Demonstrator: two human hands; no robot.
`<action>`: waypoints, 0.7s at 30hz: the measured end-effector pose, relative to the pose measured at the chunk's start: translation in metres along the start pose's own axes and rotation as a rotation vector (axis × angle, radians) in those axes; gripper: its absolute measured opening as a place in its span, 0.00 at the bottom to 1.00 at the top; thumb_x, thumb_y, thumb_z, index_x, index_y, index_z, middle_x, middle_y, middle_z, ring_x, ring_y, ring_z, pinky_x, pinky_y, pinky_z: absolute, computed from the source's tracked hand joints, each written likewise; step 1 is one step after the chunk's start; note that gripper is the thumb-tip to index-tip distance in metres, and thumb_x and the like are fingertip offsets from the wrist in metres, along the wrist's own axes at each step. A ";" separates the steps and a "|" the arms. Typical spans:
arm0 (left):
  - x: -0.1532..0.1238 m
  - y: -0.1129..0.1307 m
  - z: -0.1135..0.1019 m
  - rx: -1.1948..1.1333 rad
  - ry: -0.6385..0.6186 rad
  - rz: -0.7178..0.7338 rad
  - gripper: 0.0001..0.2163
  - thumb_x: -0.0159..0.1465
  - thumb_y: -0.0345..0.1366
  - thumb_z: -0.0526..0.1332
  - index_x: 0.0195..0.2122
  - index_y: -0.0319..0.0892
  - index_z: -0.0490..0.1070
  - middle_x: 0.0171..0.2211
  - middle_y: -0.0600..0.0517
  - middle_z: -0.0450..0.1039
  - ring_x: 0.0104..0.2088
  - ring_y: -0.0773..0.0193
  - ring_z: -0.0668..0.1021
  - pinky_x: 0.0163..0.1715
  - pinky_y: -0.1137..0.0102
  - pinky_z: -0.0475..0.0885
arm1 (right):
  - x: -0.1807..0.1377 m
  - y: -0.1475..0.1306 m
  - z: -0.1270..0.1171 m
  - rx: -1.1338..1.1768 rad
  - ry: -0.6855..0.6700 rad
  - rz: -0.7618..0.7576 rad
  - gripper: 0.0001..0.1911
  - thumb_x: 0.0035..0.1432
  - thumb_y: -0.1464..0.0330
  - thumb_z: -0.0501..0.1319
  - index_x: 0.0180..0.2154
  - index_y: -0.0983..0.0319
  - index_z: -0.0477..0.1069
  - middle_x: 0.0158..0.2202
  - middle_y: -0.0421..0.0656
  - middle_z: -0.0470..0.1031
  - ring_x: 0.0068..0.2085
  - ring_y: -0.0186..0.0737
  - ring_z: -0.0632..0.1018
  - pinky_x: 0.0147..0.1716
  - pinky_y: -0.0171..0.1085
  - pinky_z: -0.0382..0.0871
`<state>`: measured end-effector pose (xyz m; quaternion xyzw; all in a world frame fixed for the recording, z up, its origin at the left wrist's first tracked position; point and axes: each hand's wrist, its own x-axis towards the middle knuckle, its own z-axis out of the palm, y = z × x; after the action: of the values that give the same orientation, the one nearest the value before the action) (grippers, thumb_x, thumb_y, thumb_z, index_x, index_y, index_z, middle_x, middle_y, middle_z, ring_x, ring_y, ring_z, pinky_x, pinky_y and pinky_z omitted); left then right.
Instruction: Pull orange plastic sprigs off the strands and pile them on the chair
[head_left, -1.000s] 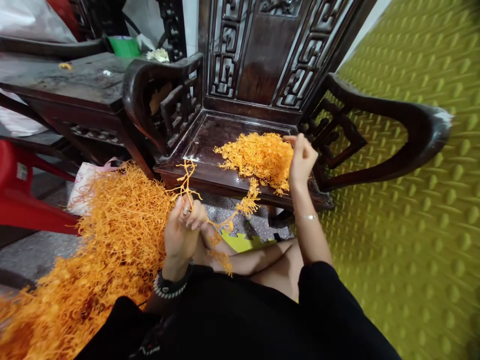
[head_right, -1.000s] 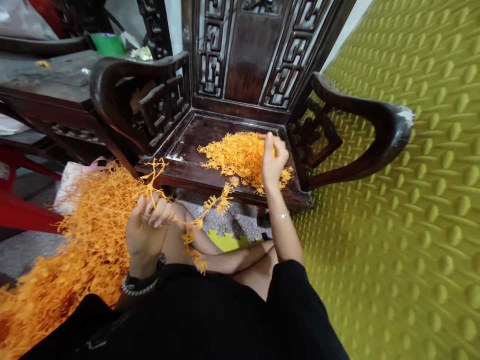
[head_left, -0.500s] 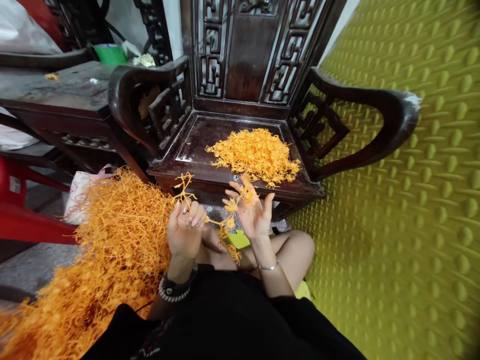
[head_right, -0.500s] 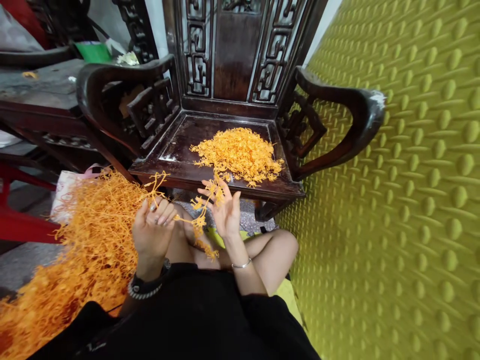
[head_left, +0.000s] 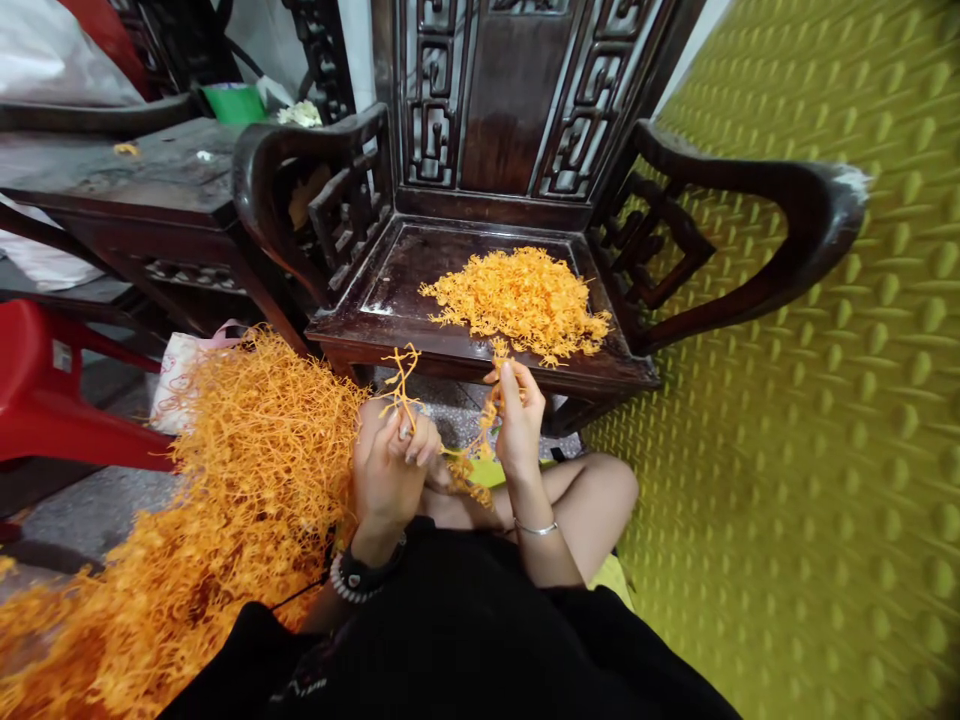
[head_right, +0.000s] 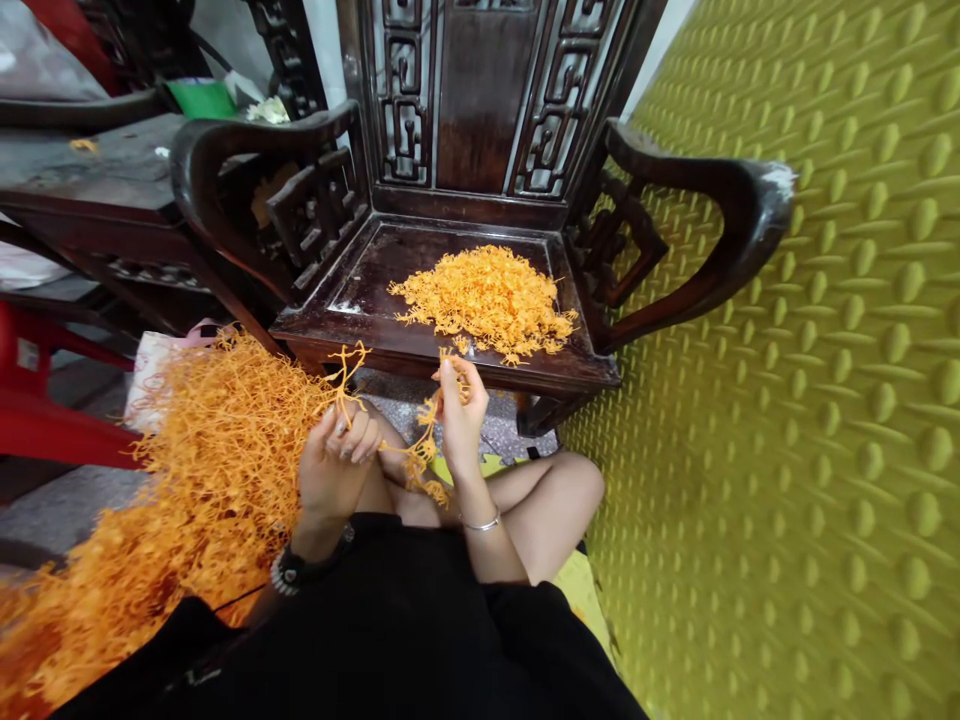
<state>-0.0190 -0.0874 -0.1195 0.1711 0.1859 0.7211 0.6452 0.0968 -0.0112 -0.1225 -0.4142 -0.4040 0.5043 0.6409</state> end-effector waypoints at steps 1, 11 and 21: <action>-0.001 -0.001 -0.001 0.027 0.009 -0.012 0.16 0.67 0.34 0.47 0.21 0.41 0.56 0.16 0.58 0.47 0.17 0.71 0.55 0.21 0.75 0.58 | 0.001 -0.001 -0.001 -0.003 0.002 0.012 0.16 0.51 0.54 0.64 0.34 0.60 0.70 0.22 0.34 0.64 0.16 0.25 0.56 0.13 0.30 0.46; -0.016 -0.001 -0.026 0.125 0.091 -0.204 0.25 0.66 0.37 0.53 0.14 0.41 0.43 0.11 0.60 0.37 0.14 0.73 0.46 0.16 0.75 0.52 | 0.006 -0.016 -0.023 0.089 -0.033 0.032 0.28 0.52 0.53 0.63 0.17 0.60 0.51 0.13 0.30 0.50 0.15 0.24 0.52 0.14 0.29 0.44; -0.048 0.024 -0.010 -0.076 0.241 0.002 0.26 0.69 0.36 0.49 0.16 0.42 0.36 0.12 0.60 0.29 0.14 0.71 0.39 0.14 0.73 0.52 | -0.021 -0.056 -0.017 0.260 0.136 -0.069 0.32 0.59 0.51 0.55 0.14 0.61 0.44 0.08 0.32 0.50 0.10 0.24 0.52 0.12 0.30 0.45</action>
<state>-0.0392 -0.1376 -0.1169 0.0585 0.2344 0.7435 0.6236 0.1270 -0.0427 -0.0782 -0.3469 -0.3049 0.5007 0.7321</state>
